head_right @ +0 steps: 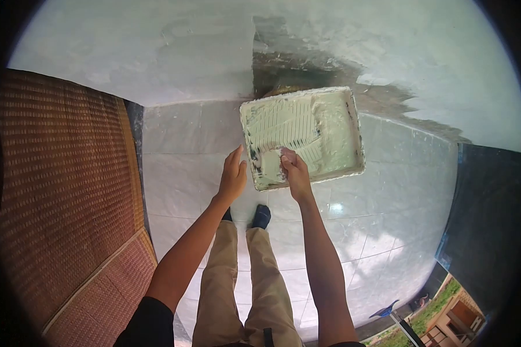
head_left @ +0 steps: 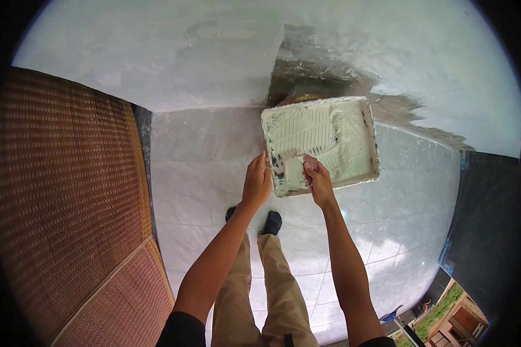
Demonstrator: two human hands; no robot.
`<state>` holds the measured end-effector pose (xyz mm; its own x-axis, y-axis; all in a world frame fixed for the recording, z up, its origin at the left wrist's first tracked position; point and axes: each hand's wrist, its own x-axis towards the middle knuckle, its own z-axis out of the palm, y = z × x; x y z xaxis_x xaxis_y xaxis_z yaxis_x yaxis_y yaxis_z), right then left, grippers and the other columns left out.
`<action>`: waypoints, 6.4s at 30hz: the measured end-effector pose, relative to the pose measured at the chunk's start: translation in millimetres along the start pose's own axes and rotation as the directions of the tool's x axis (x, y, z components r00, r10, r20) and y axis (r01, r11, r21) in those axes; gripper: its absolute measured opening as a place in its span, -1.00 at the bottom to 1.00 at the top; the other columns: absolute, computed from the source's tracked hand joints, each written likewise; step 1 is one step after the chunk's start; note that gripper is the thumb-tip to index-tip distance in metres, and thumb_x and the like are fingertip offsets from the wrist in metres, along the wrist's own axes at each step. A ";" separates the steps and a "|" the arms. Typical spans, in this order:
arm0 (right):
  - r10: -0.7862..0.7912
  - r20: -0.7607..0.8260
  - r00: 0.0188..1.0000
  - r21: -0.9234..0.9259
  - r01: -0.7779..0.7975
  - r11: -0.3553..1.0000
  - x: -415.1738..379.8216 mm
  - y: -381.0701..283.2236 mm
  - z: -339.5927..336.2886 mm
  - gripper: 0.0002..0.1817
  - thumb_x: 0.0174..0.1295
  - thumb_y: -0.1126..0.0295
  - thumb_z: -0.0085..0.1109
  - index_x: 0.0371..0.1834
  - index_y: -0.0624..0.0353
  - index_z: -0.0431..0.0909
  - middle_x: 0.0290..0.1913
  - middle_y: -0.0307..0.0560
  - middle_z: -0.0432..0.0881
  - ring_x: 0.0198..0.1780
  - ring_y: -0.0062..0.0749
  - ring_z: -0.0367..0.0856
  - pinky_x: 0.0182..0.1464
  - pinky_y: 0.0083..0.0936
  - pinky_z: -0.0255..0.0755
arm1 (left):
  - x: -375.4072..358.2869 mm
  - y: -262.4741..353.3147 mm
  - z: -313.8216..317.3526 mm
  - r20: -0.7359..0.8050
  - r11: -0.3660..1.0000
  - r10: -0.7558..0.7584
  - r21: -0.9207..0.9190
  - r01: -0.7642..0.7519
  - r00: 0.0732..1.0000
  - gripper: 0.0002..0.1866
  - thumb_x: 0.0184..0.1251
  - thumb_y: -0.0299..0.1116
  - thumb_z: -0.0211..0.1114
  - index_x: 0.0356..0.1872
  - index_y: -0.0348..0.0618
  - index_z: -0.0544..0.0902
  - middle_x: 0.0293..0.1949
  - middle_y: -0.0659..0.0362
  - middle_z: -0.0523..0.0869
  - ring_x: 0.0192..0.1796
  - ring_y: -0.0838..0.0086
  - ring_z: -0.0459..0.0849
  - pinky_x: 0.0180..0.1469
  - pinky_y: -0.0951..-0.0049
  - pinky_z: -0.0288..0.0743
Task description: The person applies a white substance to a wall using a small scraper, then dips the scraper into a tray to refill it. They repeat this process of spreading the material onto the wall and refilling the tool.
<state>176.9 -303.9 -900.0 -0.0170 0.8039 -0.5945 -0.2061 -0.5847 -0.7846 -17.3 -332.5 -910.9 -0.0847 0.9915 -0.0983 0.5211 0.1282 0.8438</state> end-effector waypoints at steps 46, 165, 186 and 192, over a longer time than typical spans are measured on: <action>-0.907 0.072 -0.415 -0.121 0.899 -0.421 -362.0 -882.6 366.5 -0.72 0.35 0.37 0.25 0.08 0.17 0.57 -0.15 -0.02 0.73 -0.16 -0.38 0.65 -0.05 -0.47 0.49 | 191.8 654.5 -613.0 -0.504 0.413 0.850 0.452 -0.791 0.155 -0.45 0.46 -0.41 0.03 0.45 -0.26 0.27 0.36 -0.08 0.38 0.43 0.07 0.31 0.47 0.15 0.19; -0.874 -0.087 -0.478 -0.438 0.806 -0.397 -367.9 -930.4 344.6 -0.69 0.27 0.26 0.28 -0.17 0.36 0.63 -0.34 0.17 0.67 -0.33 -0.12 0.66 -0.22 -0.26 0.51 | 245.3 688.8 -648.3 -0.332 0.243 0.928 0.882 -0.403 -0.167 -0.37 0.41 -0.31 0.08 0.47 -0.25 0.21 0.44 0.04 0.30 0.51 0.20 0.22 0.57 0.06 0.00; -0.873 -0.302 -0.383 -0.367 0.892 -0.264 -358.6 -901.6 333.3 -0.68 0.33 0.24 0.21 -0.16 0.36 0.61 -0.27 0.14 0.69 -0.28 -0.15 0.69 -0.21 -0.28 0.53 | 247.3 689.1 -648.0 -0.332 0.247 0.929 0.883 -0.398 -0.161 -0.35 0.40 -0.32 0.08 0.49 -0.24 0.18 0.44 0.04 0.28 0.52 0.21 0.19 0.58 0.05 -0.02; -0.853 0.022 -0.521 -0.581 0.688 -0.435 -335.8 -873.7 379.4 -0.64 0.28 0.20 0.26 -0.13 0.33 0.58 -0.23 0.30 0.57 -0.18 0.14 0.54 -0.06 -0.12 0.41 | 247.3 689.0 -647.9 -0.330 0.249 0.933 0.883 -0.398 -0.146 -0.35 0.41 -0.31 0.07 0.49 -0.24 0.17 0.45 0.05 0.27 0.52 0.21 0.19 0.58 0.05 -0.03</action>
<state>-8.5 -21.6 51.8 0.1633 0.0821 0.9832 0.6460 0.7443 -0.1695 -229.5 -12.0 -12.0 0.2185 -0.0323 0.9753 0.9133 -0.3452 -0.2160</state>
